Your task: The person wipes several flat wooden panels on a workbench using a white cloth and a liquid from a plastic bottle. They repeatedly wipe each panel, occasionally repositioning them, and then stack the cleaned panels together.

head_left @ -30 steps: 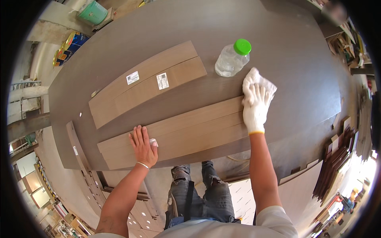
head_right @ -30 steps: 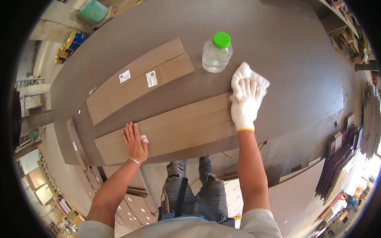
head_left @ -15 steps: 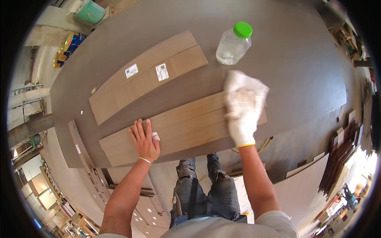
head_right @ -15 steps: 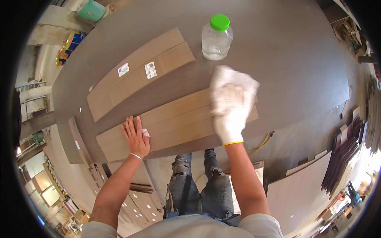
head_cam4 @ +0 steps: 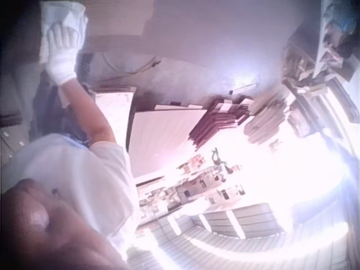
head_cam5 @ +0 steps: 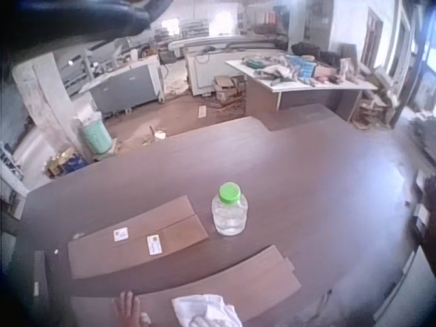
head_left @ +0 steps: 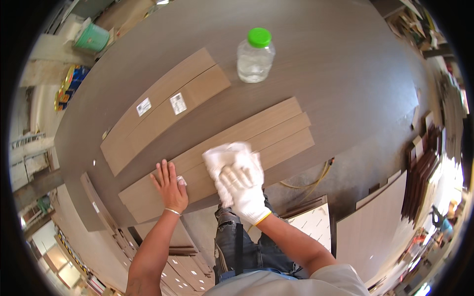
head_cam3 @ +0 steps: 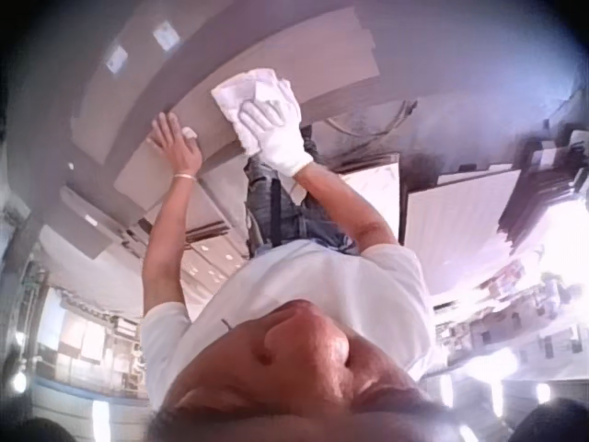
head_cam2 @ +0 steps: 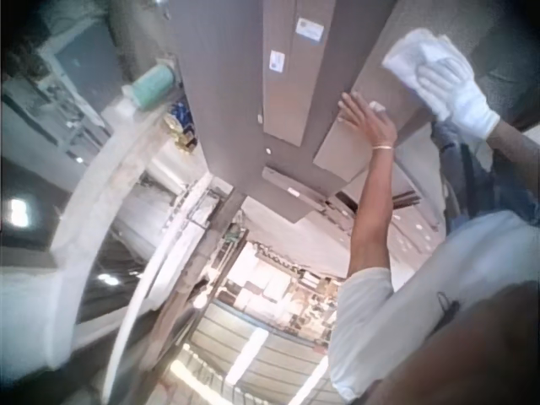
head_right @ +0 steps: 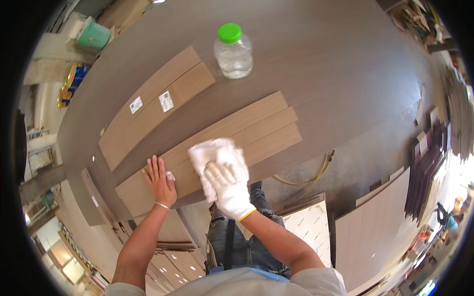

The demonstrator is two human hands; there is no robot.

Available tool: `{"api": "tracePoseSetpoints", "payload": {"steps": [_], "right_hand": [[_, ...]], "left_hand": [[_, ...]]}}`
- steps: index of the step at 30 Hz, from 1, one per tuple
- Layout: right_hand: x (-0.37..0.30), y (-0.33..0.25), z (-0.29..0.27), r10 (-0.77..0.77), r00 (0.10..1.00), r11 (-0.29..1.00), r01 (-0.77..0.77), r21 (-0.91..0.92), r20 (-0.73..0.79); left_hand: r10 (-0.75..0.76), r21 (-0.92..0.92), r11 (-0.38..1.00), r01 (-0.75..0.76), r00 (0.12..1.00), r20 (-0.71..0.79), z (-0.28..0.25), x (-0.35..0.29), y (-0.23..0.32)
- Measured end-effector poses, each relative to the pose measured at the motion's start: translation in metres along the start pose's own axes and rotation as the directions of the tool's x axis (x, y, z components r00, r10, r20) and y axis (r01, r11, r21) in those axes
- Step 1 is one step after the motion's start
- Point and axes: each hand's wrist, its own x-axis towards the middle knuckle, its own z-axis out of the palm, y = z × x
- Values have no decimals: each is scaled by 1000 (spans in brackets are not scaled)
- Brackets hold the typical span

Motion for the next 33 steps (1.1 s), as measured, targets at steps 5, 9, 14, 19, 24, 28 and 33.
{"api": "tracePoseSetpoints", "payload": {"steps": [5, 9, 14, 19, 24, 28, 33], "right_hand": [[37, 108, -57, 272, 960, 890, -277, -363, -68], [22, 114, -49, 333, 942, 847, -280, -452, 40], [58, 123, -47, 325, 944, 840, -313, -444, -52], [78, 132, -43, 301, 950, 841, -306, -446, -84], [95, 143, -35, 396, 909, 839, -416, -351, -131], [93, 147, -32, 391, 912, 832, -408, -375, -126], [93, 150, -36, 377, 915, 852, -403, -334, -142]], "left_hand": [[4, 44, 999, -3, 1000, -6, 1, -4, -2], [25, 67, 997, -24, 1000, -8, -1, 0, -3], [56, 62, 997, -55, 998, -17, -1, -4, -2], [48, 84, 995, -48, 999, -3, -2, -4, -3], [55, 96, 994, -57, 998, 20, -3, -4, -2], [-15, 113, 993, 13, 1000, 19, -8, 9, 29], [205, -107, 975, -196, 975, 80, -19, 63, 166]]}}
